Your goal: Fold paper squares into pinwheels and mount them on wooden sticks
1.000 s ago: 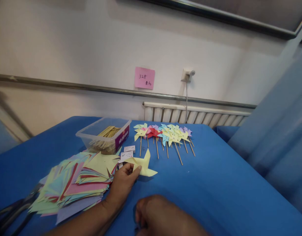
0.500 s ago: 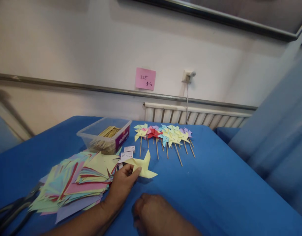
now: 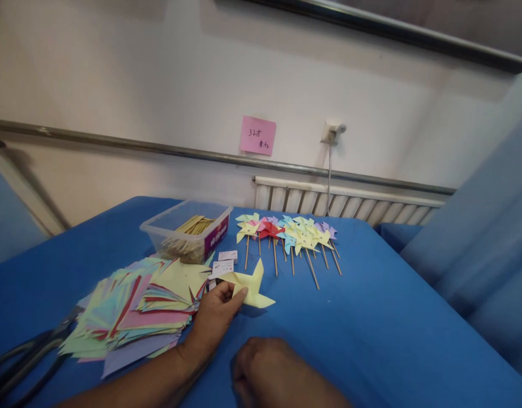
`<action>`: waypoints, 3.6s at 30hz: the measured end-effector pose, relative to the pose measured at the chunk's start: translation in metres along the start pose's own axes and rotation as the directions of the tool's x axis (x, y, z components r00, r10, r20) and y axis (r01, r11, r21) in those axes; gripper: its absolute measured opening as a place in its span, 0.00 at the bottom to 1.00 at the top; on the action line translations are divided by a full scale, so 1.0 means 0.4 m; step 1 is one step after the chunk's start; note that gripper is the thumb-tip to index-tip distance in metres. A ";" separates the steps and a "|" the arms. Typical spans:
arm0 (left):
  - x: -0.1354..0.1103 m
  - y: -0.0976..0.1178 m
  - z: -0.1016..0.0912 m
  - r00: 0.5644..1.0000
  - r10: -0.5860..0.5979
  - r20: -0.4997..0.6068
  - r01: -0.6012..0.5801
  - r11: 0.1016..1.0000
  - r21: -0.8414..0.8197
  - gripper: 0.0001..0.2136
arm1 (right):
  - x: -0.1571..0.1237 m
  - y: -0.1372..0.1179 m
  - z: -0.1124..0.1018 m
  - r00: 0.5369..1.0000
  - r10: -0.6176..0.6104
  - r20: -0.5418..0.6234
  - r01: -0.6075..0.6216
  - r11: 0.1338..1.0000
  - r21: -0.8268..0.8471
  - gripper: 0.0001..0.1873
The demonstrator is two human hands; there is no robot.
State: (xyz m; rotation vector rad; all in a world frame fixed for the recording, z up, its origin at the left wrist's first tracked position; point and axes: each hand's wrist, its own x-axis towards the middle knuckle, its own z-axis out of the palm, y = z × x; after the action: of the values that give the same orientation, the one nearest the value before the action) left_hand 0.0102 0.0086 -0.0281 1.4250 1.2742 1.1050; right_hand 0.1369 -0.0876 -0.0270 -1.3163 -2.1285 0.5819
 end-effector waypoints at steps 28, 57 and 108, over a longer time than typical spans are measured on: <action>-0.029 0.017 0.018 0.994 0.038 0.100 -0.045 0.997 0.066 0.11 | 0.078 0.050 -0.038 0.841 0.275 -0.467 -0.159 0.949 0.272 0.06; -0.045 0.035 0.021 0.998 0.041 0.056 -0.044 0.997 0.068 0.10 | 0.076 0.042 -0.042 0.824 0.199 -0.530 -0.110 0.975 0.195 0.06; -0.072 0.036 0.005 0.981 0.165 0.098 -0.171 0.984 0.053 0.05 | 0.078 0.035 -0.026 0.818 0.419 -0.393 -0.106 0.782 0.614 0.07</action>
State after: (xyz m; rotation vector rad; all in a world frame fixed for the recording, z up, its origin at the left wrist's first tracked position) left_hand 0.0130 -0.0211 -0.0159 1.6354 1.1468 1.1050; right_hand 0.1419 -0.0528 -0.0206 -1.2491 -1.1922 0.8027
